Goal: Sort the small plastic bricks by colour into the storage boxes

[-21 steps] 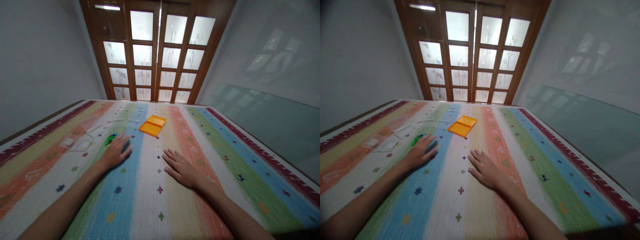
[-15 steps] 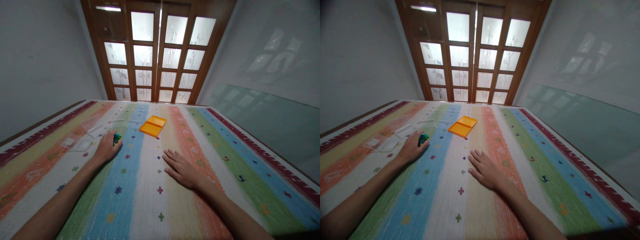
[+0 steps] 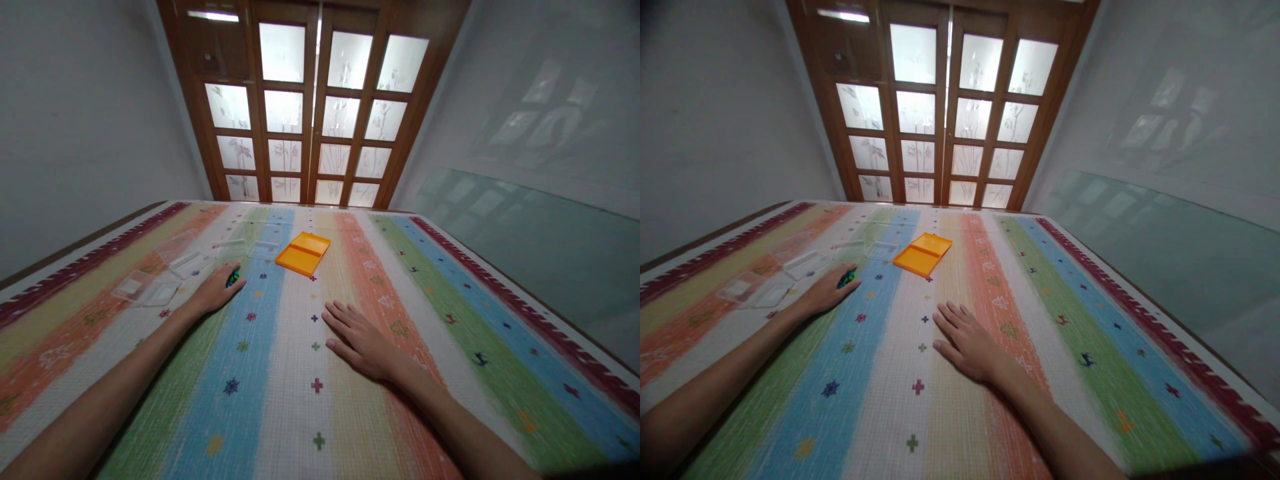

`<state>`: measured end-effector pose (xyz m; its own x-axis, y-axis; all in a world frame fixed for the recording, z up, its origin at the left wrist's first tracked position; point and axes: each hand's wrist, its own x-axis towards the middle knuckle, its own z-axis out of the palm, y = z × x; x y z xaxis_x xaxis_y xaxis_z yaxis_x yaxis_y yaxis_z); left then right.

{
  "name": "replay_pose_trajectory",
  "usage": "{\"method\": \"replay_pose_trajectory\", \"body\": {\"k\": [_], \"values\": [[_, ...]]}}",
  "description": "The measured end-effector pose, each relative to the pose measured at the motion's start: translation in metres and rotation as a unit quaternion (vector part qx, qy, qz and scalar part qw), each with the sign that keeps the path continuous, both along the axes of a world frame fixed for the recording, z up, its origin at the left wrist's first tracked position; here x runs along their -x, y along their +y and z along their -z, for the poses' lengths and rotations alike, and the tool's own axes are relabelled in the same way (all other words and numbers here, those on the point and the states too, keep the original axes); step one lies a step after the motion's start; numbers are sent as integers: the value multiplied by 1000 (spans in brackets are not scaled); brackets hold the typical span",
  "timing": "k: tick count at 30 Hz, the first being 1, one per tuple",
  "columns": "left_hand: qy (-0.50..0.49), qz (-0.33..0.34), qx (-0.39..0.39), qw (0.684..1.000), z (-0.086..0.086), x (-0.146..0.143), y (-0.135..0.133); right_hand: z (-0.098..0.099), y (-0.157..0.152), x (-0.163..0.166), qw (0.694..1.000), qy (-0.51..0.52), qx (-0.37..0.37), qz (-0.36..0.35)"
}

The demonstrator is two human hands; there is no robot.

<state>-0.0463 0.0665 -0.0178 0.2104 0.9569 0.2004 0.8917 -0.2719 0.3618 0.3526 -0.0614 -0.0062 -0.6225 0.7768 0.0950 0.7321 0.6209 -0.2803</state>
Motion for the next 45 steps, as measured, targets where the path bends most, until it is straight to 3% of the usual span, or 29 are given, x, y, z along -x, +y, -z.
{"method": "replay_pose_trajectory", "body": {"k": [9, 22, 32, 39, 42, 45], "values": [[-69, 51, 20, 996, -13, -14, -6, 2, 0, 0, 1000, 9, -12, -7], [-240, 57, 109, 963, -32, -73, -32, 2, 0, 0, 1000, 13, -14, -4], [-357, 166, 195, 898, -27, -136, -75, -3, -1, 2, 1000, -12, -6, 2], [-391, 234, 218, 863, -34, -167, -96, -3, -1, 1, 1000, 10, -12, -7], [-382, 218, 189, 878, -41, -162, -92, -4, -1, -1, 1000, 27, -9, -6], [-331, 174, 124, 919, -49, -144, -85, -4, -1, -1, 999, 35, -3, -1]]}}
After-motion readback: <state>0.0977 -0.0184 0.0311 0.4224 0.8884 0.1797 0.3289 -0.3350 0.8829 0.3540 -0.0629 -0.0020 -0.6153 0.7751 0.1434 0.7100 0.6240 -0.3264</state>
